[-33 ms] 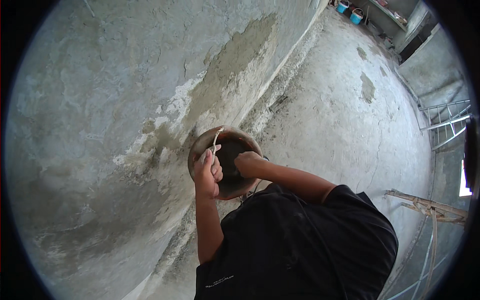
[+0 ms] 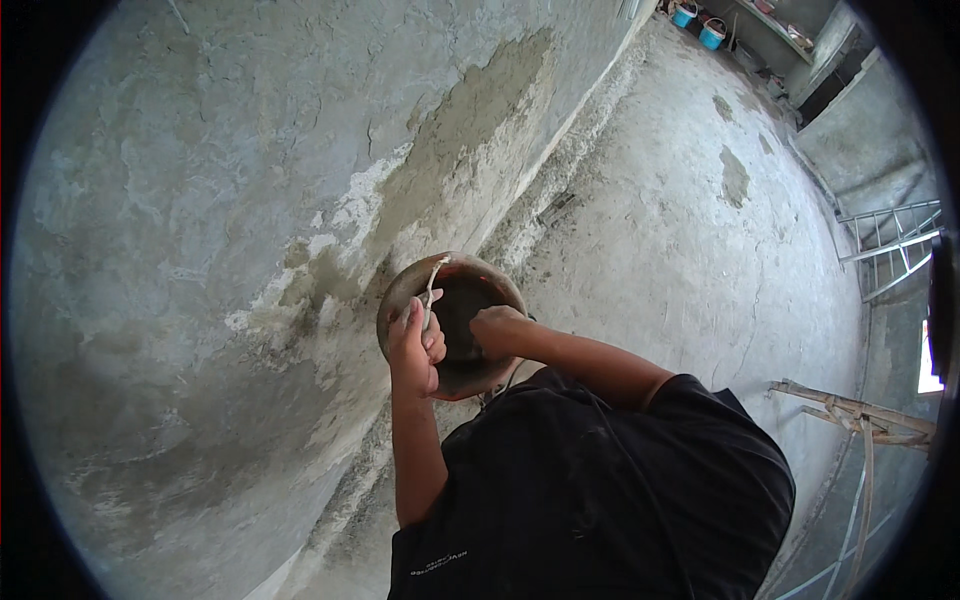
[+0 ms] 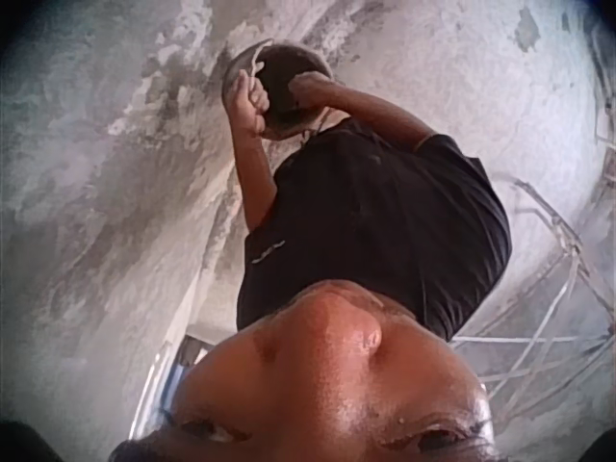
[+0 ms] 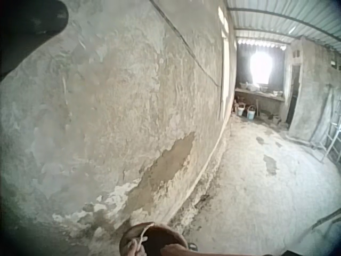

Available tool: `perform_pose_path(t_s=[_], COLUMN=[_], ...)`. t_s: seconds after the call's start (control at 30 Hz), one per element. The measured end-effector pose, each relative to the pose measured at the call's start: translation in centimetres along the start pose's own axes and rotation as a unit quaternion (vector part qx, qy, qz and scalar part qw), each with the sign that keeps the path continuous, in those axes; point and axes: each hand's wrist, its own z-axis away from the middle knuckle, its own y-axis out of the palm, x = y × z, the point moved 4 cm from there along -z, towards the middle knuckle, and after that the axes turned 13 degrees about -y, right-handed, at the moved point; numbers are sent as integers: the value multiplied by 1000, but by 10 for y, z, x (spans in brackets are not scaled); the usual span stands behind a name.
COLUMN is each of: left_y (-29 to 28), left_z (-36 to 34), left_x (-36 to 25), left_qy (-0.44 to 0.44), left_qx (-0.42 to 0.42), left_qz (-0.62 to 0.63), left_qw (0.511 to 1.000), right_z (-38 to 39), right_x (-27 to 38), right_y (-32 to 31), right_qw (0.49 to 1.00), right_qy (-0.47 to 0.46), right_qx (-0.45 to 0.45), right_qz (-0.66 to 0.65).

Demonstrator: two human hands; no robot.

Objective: The person scoops plaster from a bucket with a trowel, applies it onto a wall, and smooths the surface using a float.

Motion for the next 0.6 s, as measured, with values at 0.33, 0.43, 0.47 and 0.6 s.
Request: perform_pose_path(t_s=[0.33,0.43,0.47,0.6], left_y=[11,8,6,-8], left_z=[-13,-15,-14,-3], left_x=[3,1,1,-6], left_qy=[-17,-24,-31,-15], left_qx=[30,28,35,12], left_qz=[-42,-50,-39,-14], left_qw=[999,998,998,1000], right_z=[44,67,74,108], right_x=[-53,-73,-79,-97], right_y=[-5,2,6,23], right_qw=[933,880,877,794], right_qy=[22,8,7,7], right_qx=[96,44,27,-21], right_qz=[-346,-472,-480,-607])
